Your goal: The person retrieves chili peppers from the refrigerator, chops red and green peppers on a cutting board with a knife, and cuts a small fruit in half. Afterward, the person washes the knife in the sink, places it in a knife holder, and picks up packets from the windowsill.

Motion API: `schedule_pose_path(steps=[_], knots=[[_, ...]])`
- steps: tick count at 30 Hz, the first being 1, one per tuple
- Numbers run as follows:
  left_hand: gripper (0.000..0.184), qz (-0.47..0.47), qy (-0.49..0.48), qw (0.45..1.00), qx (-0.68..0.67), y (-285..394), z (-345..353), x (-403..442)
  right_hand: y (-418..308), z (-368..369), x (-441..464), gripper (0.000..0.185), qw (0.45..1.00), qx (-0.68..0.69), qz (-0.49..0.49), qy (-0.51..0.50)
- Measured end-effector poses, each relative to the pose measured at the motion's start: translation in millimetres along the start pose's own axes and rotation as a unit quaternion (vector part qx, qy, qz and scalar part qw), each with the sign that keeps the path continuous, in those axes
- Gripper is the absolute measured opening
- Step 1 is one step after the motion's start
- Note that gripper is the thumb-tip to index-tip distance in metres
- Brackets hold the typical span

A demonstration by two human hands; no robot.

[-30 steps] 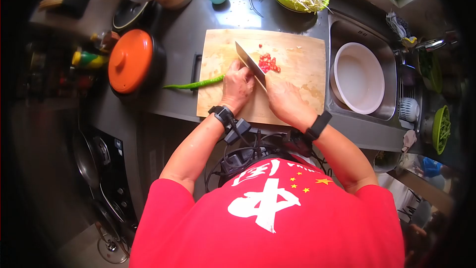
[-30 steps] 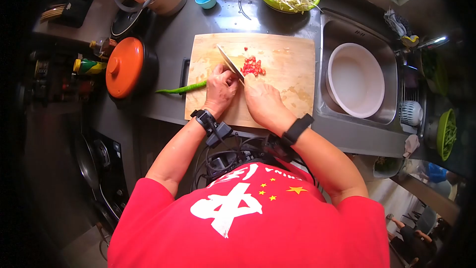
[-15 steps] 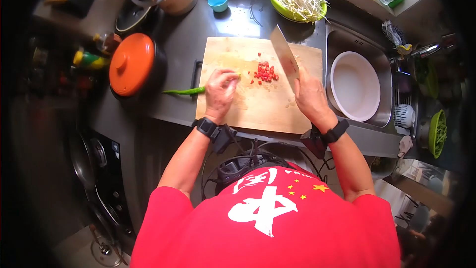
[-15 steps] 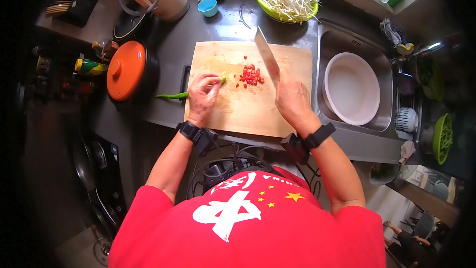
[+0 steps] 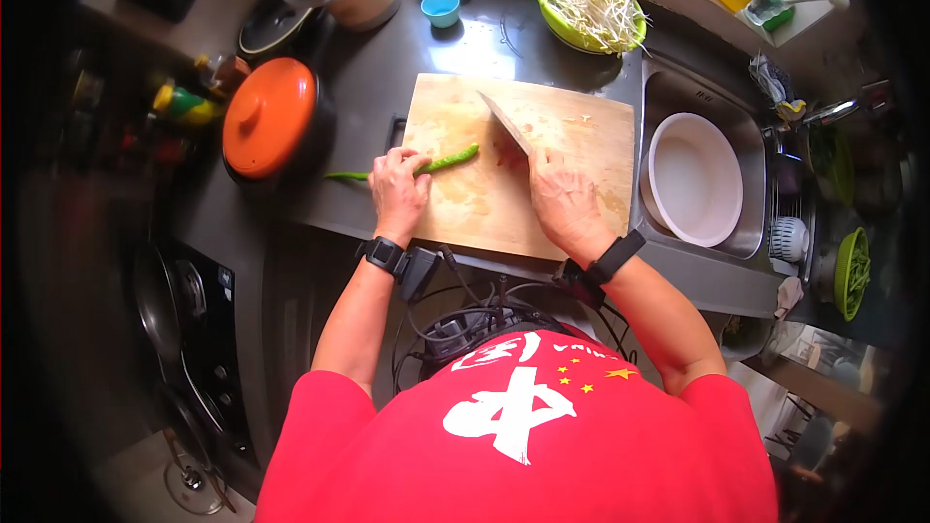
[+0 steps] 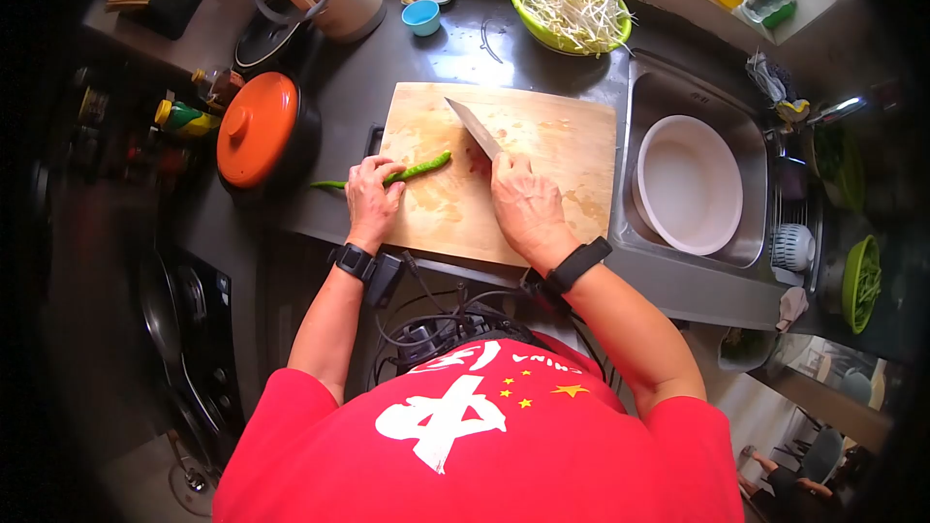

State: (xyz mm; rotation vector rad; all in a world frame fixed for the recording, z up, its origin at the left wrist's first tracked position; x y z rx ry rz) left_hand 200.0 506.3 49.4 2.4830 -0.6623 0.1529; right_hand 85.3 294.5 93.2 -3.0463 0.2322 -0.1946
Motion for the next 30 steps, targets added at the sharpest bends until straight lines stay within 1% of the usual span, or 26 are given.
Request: schedule_pose_path(steps=[3, 4, 7, 8, 12, 15, 18, 24, 27, 28, 30], knots=[[0.022, 0.003, -0.002, 1.000, 0.004, -2, 0, -1, 15, 0, 1, 0.010, 0.999, 0.002, -0.009, 0.031], [0.021, 0.004, -0.005, 1.000, 0.005, -3, 0, -2, 25, -2, 2, 0.012, 0.999, 0.045, 0.018, 0.010], [0.018, 0.011, 0.003, 1.000, 0.020, -10, 1, -6, 52, -15, -10, 0.012, 0.979, 0.203, 0.006, 0.032], [0.017, 0.009, 0.006, 1.000, 0.021, -12, -1, -7, 60, -19, -14, 0.013, 0.964, 0.259, -0.032, 0.047], [0.013, 0.003, 0.012, 1.000, 0.002, -16, -10, -8, 71, -26, -37, 0.013, 0.960, 0.252, -0.072, -0.103], [0.012, -0.002, 0.005, 1.000, -0.011, -17, -13, -9, 70, -17, -40, 0.014, 0.953, 0.259, -0.058, -0.146], [0.013, 0.002, -0.016, 1.000, -0.013, -8, -13, -11, 62, -17, -31, 0.014, 0.959, 0.260, -0.018, -0.112], [0.021, 0.000, -0.045, 0.999, -0.018, 11, -11, -27, 33, -4, -30, 0.011, 0.958, 0.285, -0.015, -0.019], [0.022, -0.004, -0.053, 0.997, -0.053, 14, -9, -31, 17, -8, -31, 0.010, 0.969, 0.246, 0.006, -0.023], [0.032, 0.010, -0.055, 0.995, -0.082, 13, -7, -32, 15, -7, -30, 0.011, 0.973, 0.227, 0.007, -0.044], [0.042, 0.001, -0.053, 0.992, -0.113, 18, -3, -33, 9, -6, -28, 0.012, 0.975, 0.208, 0.002, -0.079]])
Point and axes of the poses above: each hand's wrist, its own x-axis towards the middle knuckle, its own z-axis out of the palm, y = z × x, the point moved 2 cm from there along x, towards the middle knuckle, and after that the axes turned 3 degrees about -x, right-handed, at the moved point
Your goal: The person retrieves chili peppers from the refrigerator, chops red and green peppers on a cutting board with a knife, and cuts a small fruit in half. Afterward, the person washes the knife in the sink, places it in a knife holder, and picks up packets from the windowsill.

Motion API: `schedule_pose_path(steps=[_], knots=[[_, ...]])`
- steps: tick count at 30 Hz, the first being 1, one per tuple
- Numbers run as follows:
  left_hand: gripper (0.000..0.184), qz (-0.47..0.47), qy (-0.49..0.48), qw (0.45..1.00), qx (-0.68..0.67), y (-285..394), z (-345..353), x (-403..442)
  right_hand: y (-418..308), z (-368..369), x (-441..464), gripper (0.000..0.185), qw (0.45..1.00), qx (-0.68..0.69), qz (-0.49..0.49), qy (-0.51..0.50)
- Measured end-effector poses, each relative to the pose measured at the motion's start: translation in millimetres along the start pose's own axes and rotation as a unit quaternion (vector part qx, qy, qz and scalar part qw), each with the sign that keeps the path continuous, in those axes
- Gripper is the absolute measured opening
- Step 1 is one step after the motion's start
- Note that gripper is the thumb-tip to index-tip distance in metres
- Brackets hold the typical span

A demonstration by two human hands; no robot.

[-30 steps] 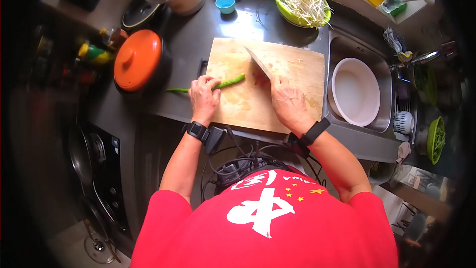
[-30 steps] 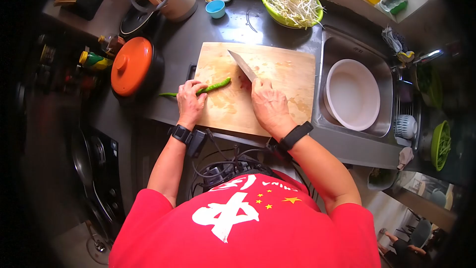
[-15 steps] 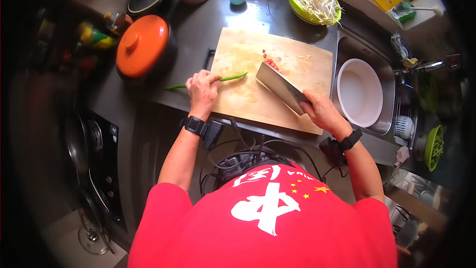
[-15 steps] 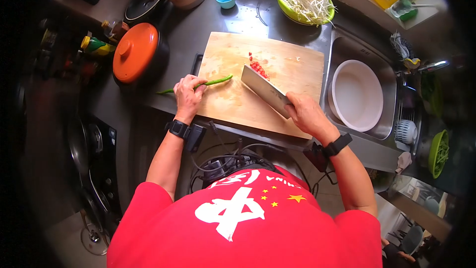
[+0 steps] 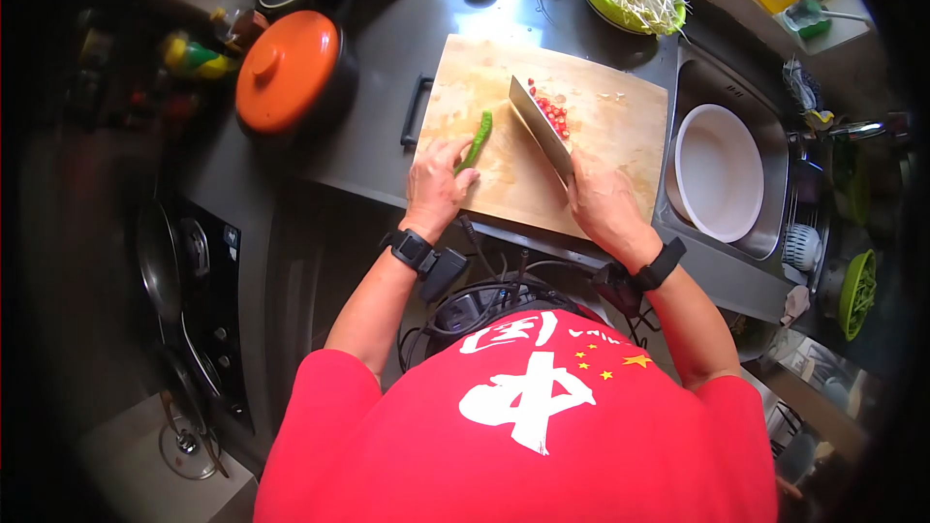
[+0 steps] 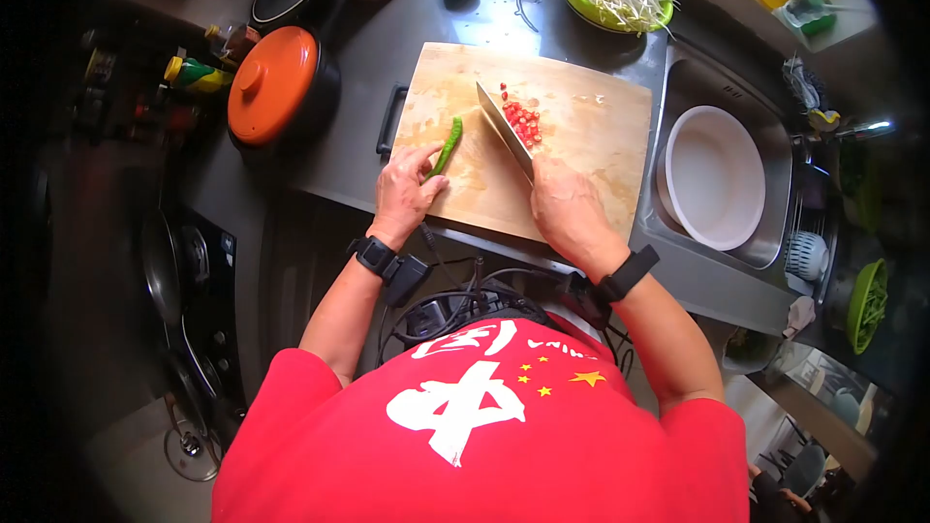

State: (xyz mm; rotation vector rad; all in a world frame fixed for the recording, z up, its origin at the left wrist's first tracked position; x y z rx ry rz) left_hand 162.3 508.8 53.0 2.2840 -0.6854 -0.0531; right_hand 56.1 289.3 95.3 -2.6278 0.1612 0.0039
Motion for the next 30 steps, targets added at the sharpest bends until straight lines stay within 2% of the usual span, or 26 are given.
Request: schedule_pose_path(steps=[2, 5, 7, 13, 16, 19, 30], knots=[[0.058, 0.024, -0.007, 1.000, -0.014, 2, 9, 3, -4, 2, 3, 0.011, 1.000, -0.013, 0.004, -0.012], [0.056, 0.049, 0.003, 0.999, -0.010, 11, 17, 6, -14, 4, 6, 0.009, 1.000, -0.008, -0.003, 0.004], [0.049, 0.014, -0.015, 0.999, -0.041, 15, 20, 7, -25, 5, 8, 0.011, 1.000, 0.011, -0.019, 0.020], [0.043, 0.028, -0.010, 0.999, -0.013, 15, 23, 9, -48, 21, 13, 0.015, 0.997, -0.042, -0.064, 0.019], [0.041, 0.018, 0.005, 0.999, -0.041, 17, 24, 11, -50, 29, 10, 0.018, 0.996, -0.054, -0.068, 0.009], [0.039, 0.008, -0.021, 0.999, -0.025, 18, 22, 14, -55, 30, 7, 0.019, 0.995, -0.077, -0.065, 0.001], [0.030, 0.023, 0.018, 0.997, -0.077, 15, 32, 22, -67, 37, 11, 0.017, 0.992, -0.106, -0.062, 0.009]])
Point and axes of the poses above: each hand's wrist, its own x-axis towards the middle knuckle, its own z-axis out of the palm, y = z × x, the point moved 2 cm from there along x, towards the middle knuckle, and after that the axes turned 3 degrees about -x, right-handed, at the moved point
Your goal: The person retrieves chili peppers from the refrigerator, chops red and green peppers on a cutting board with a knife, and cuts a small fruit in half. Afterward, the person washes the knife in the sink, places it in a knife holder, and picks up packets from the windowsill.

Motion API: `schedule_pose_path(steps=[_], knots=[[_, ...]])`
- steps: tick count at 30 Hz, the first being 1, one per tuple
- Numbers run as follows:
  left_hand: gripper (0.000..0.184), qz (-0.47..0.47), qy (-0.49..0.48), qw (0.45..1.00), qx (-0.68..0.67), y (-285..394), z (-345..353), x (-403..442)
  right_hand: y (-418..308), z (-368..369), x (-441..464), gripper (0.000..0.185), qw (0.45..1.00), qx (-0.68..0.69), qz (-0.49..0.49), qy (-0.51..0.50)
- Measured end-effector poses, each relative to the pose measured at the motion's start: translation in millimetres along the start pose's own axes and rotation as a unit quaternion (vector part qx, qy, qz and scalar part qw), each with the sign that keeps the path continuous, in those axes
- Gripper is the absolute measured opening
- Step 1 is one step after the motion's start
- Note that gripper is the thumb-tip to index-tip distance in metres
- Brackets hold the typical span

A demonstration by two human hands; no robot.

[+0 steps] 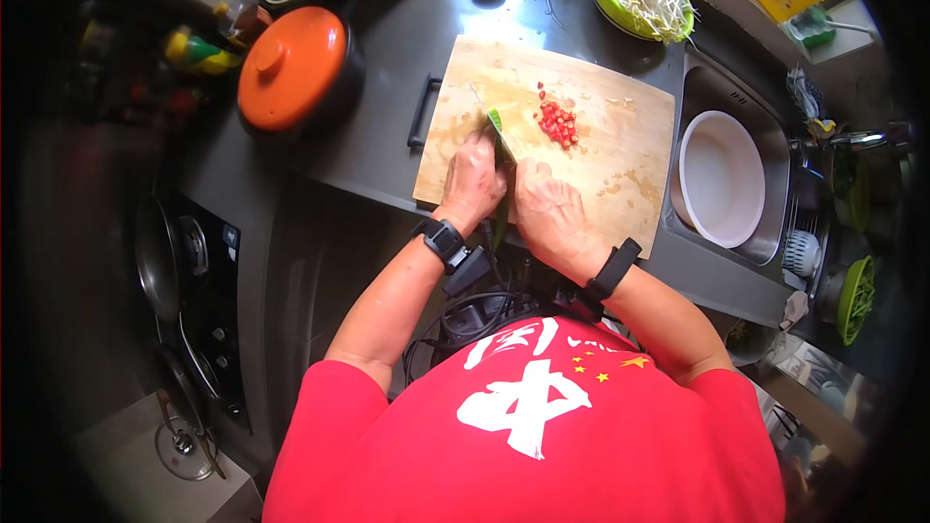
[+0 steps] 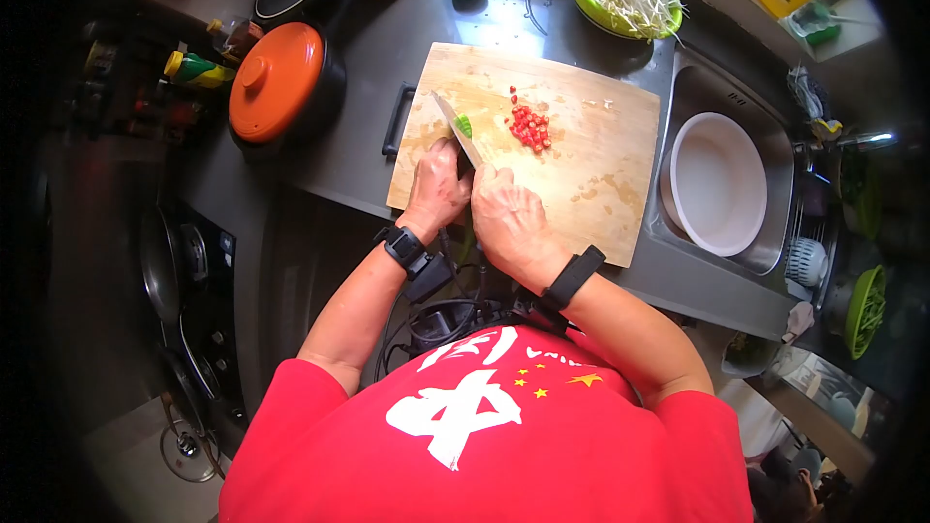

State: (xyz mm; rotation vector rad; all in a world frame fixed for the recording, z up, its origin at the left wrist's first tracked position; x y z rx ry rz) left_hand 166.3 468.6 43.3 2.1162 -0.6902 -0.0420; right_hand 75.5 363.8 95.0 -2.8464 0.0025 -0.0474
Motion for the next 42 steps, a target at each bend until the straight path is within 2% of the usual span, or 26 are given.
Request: schedule_pose_path(steps=[4, 7, 10, 16, 19, 22, 25, 28, 29, 30, 37, 40, 42], knots=[[0.028, -0.015, 0.000, 1.000, 0.011, -6, 2, 1, 0, -1, -1, 0.018, 1.000, -0.008, -0.007, 0.014], [0.036, -0.024, -0.025, 0.999, 0.020, -4, 2, 1, -1, -4, -1, 0.019, 0.999, 0.022, 0.033, -0.028], [0.025, -0.018, -0.006, 0.999, 0.027, -4, 4, 3, -1, -4, 0, 0.020, 0.999, 0.019, 0.036, -0.028], [0.027, -0.009, -0.004, 1.000, 0.007, 3, 2, 4, -1, 0, 5, 0.021, 0.996, 0.051, 0.057, -0.035], [0.028, -0.010, -0.014, 1.000, -0.005, 1, 3, 4, -3, -1, 11, 0.011, 0.999, 0.020, 0.028, -0.003], [0.028, -0.037, -0.055, 0.998, 0.001, -6, 5, 3, -3, 6, 27, 0.016, 0.996, 0.080, 0.045, -0.018], [0.030, 0.013, -0.042, 0.999, 0.022, -10, 5, 0, 2, 4, 59, 0.014, 0.993, 0.108, 0.049, -0.011], [0.034, -0.011, 0.036, 0.996, 0.075, -4, 3, -1, 19, 0, 69, 0.016, 0.986, 0.138, 0.088, -0.044], [0.034, -0.034, 0.027, 0.996, 0.080, -4, 1, -2, 29, 2, 70, 0.016, 0.982, 0.147, 0.101, -0.057], [0.035, -0.057, 0.017, 0.995, 0.085, 0, -6, -2, 48, 24, 68, 0.016, 0.978, 0.200, 0.058, 0.007], [0.036, -0.106, 0.003, 0.992, 0.068, -7, -18, -8, 45, 8, 43, 0.015, 0.965, 0.247, 0.080, 0.022], [0.034, -0.101, 0.013, 0.993, 0.060, -6, -18, -10, 30, 1, 37, 0.014, 0.942, 0.329, 0.021, 0.064], [0.034, -0.099, 0.016, 0.993, 0.057, -5, -19, -9, 27, 8, 33, 0.014, 0.958, 0.282, 0.028, 0.050]])
Point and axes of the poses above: each hand's wrist, its own x-axis towards the middle knuckle, its own z-axis out of the palm, y = z × x, the point moved 2 cm from there along x, towards the middle knuckle, and after that the axes turned 3 degrees about -x, right-handed, at the moved point
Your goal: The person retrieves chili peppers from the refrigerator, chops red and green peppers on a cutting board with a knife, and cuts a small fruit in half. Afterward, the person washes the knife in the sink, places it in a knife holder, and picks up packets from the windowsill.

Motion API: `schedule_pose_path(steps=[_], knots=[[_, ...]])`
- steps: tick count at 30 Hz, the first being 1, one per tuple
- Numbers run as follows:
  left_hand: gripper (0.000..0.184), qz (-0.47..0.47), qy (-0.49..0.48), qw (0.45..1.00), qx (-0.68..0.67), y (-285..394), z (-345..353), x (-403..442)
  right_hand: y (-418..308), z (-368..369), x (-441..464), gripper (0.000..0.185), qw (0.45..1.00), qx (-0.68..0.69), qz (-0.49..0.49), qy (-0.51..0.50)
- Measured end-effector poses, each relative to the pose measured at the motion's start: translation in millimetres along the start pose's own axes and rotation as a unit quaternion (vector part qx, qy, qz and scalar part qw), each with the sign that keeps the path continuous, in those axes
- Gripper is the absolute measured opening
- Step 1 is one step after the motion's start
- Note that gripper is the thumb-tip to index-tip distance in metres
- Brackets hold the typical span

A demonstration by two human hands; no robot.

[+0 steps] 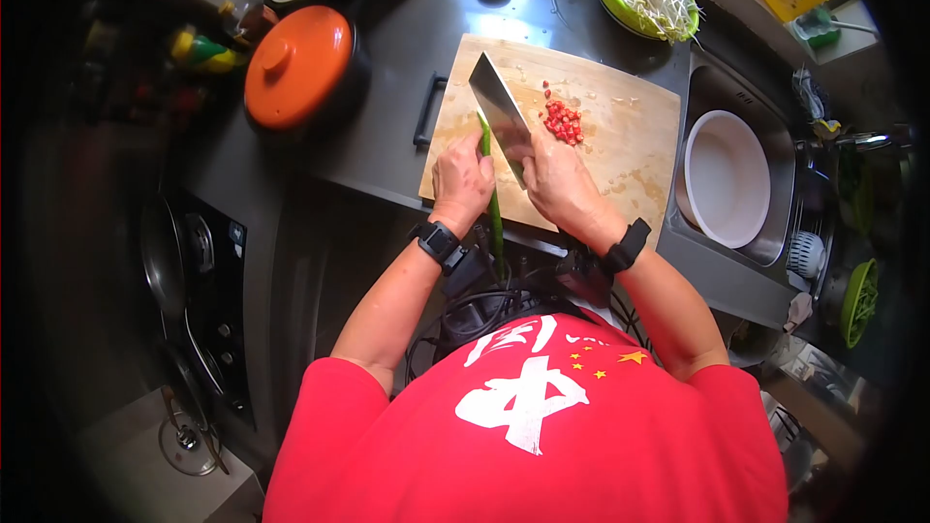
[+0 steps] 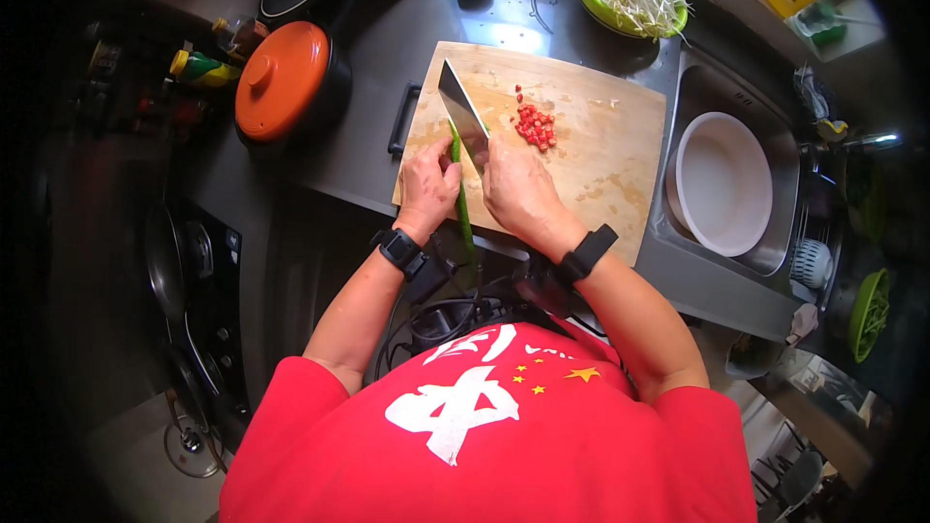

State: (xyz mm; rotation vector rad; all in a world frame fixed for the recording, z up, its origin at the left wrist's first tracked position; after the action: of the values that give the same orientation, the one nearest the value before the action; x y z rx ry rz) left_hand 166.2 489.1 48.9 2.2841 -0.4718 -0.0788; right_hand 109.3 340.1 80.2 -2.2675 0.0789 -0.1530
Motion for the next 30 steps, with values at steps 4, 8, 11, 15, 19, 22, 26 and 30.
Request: schedule_pose_path(steps=[4, 8, 11, 15, 19, 22, 26, 30], knots=[[0.035, 0.025, 0.021, 0.999, 0.001, -5, 4, 1, -1, 5, -6, 0.016, 0.997, -0.057, 0.025, -0.037], [0.036, 0.044, 0.046, 0.998, 0.002, -8, 7, 1, -3, 10, -5, 0.017, 0.997, -0.056, 0.037, -0.045], [0.036, 0.033, 0.031, 0.999, 0.009, -8, 6, 2, 2, 15, -3, 0.016, 0.995, -0.060, 0.055, -0.050], [0.036, 0.033, 0.030, 0.999, 0.006, -11, 7, 3, -7, 13, 8, 0.017, 0.993, -0.077, 0.039, -0.075], [0.036, 0.042, 0.035, 0.998, 0.010, -14, 8, 3, -13, 13, 37, 0.014, 0.993, -0.098, 0.027, -0.066], [0.034, 0.034, 0.032, 0.999, -0.001, -14, 5, 2, -4, 15, 36, 0.013, 0.997, -0.057, 0.021, -0.038], [0.028, -0.052, 0.014, 0.998, -0.021, -14, -4, 0, 9, 6, 14, 0.014, 0.997, -0.046, 0.039, -0.053], [0.024, -0.042, 0.020, 0.999, -0.001, -19, -8, -1, 14, 2, -3, 0.015, 0.995, -0.075, 0.037, -0.046]])
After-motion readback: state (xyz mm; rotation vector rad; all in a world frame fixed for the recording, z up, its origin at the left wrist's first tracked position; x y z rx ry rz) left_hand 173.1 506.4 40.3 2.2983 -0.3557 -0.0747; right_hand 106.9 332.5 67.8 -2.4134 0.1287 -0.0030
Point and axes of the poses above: each hand's wrist, its own x-axis towards the middle knuckle, its own z-axis out of the palm, y = z × x, the point moved 2 cm from there along x, towards the middle knuckle, and after that the axes turned 3 degrees about -x, right-handed, at the moved point
